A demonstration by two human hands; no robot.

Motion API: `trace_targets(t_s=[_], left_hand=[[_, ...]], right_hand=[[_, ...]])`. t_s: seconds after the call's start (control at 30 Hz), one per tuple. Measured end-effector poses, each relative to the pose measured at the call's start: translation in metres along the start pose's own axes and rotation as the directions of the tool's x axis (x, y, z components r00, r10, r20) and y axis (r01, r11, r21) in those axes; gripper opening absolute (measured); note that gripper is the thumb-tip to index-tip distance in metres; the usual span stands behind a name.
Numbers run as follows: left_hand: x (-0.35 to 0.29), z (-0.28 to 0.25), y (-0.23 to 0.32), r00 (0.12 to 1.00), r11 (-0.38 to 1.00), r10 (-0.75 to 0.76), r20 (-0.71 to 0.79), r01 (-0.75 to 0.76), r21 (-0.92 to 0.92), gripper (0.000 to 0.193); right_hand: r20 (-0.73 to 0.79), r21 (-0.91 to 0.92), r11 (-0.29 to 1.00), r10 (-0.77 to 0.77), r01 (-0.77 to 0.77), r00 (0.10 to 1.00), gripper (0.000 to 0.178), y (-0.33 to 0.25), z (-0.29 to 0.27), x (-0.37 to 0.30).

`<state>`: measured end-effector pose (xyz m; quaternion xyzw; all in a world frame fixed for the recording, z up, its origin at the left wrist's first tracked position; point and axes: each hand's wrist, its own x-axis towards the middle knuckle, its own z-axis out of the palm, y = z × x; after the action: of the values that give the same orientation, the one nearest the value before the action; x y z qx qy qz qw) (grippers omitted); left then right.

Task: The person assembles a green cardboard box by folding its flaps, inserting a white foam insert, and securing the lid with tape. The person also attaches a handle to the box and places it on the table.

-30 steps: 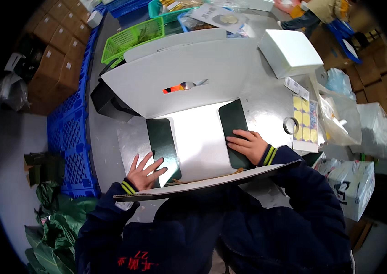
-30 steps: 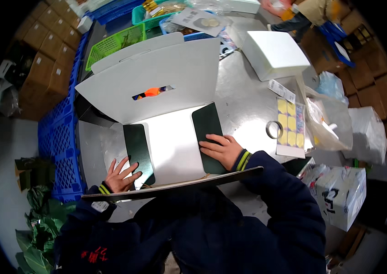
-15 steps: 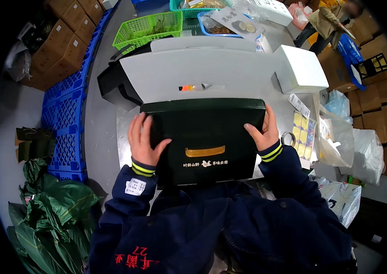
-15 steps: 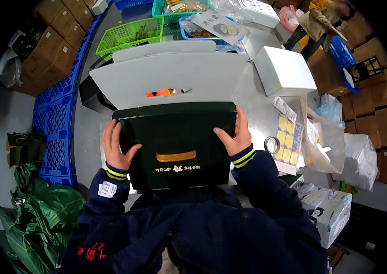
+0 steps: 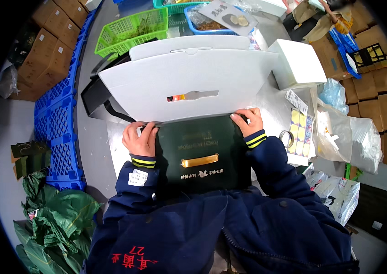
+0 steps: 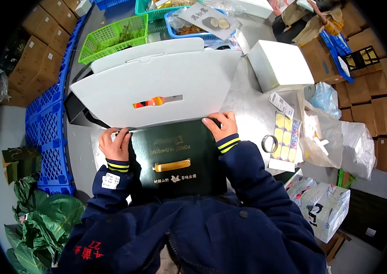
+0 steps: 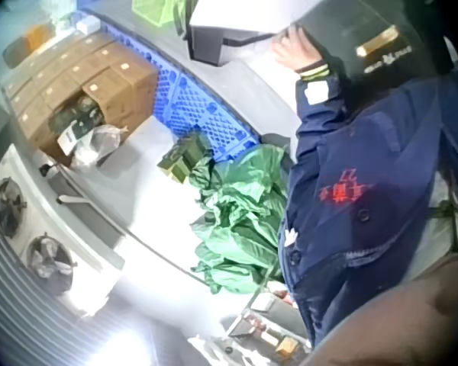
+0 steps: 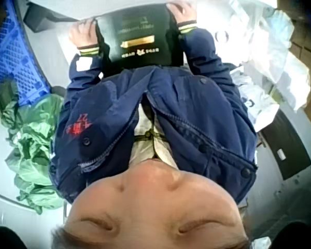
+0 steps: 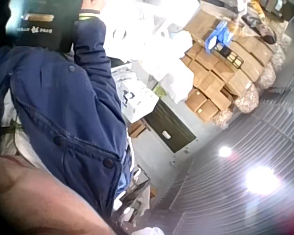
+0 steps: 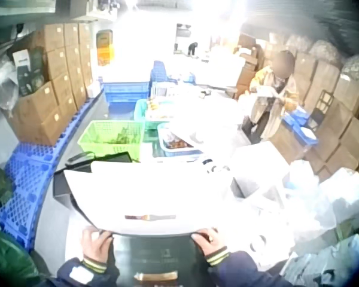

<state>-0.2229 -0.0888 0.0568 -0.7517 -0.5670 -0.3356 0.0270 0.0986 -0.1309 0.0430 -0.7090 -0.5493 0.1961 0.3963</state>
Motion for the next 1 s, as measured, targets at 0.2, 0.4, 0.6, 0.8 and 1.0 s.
trace_targets(t_s=[0.2,0.4,0.6,0.8,1.0], left_hand=[[-0.019,0.027,-0.034,0.867,0.554,-0.412,0.281,0.483,-0.678,0.031],[-0.019,0.050,-0.076,0.714,0.126,-0.191,0.674,0.698,-0.705,0.025],[-0.013,0.053,-0.074,0.756,0.144,-0.191,0.626,0.653,-0.744,0.027],[-0.019,0.046,-0.076,0.940,0.465,-0.020,0.341,0.311,-0.829,0.025],[-0.030,-0.047,-0.072,0.827,0.897,0.285,0.484,-0.052,-0.440,0.038]], right_hand=[[0.012,0.515,0.830,0.244,-0.215,0.970,0.067,0.027,0.015,-0.002],[0.472,0.562,0.697,0.172,-0.446,0.865,0.031,0.033,0.013,0.018],[0.447,0.523,0.729,0.206,-0.441,0.871,0.027,0.018,0.015,0.021],[0.098,0.504,0.858,-0.176,0.104,0.979,0.026,0.034,0.002,0.008],[0.412,0.026,0.727,-0.633,0.686,0.655,0.036,-0.004,-0.075,-0.033]])
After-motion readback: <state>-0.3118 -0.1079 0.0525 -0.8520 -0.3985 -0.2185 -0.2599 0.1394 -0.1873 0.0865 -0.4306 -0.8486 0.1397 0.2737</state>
